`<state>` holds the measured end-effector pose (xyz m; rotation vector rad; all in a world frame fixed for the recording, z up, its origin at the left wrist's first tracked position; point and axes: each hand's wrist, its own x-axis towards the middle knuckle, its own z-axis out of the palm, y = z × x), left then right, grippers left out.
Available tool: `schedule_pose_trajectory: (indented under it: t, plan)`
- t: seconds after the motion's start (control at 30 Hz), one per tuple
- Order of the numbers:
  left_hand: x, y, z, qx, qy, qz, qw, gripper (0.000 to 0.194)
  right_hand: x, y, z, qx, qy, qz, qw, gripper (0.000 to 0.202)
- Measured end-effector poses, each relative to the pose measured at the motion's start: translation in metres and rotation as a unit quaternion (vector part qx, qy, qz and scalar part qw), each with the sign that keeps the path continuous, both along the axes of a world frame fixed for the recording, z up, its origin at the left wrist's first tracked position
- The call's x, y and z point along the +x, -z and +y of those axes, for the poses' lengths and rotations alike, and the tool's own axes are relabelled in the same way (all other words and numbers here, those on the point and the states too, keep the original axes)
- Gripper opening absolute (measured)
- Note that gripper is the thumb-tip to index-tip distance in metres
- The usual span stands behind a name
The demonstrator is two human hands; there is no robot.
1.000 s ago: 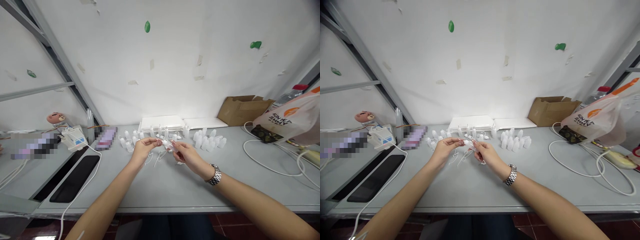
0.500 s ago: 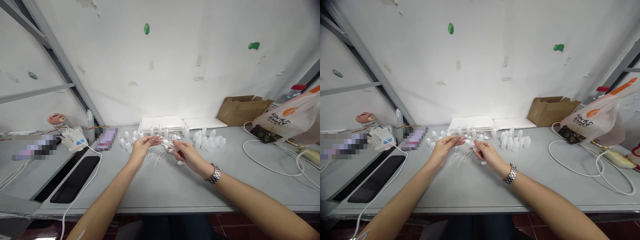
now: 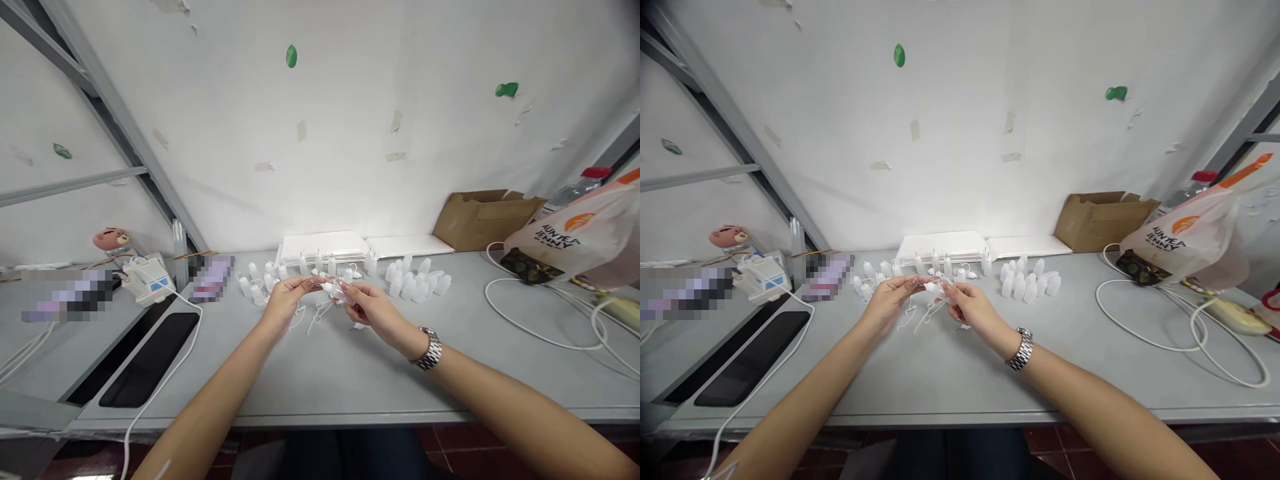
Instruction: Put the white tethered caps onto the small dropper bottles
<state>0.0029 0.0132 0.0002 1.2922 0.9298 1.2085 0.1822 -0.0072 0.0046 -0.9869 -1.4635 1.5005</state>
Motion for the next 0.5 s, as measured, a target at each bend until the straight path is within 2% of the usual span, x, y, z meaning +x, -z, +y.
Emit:
schedule_pose_trajectory:
  t: [0.17,0.5]
  plan:
    - [0.0002,-0.0015,-0.0004,-0.003,0.016,-0.024,1.000,0.025,-0.0005,-0.0019,-0.0013,0.007,0.011,-0.002,1.000,0.039]
    - [-0.0002,-0.0003,0.0005,-0.001,0.003,-0.010,1.000,0.023,0.0000,-0.0017,-0.0005,0.007,0.014,-0.011,1.000,0.041]
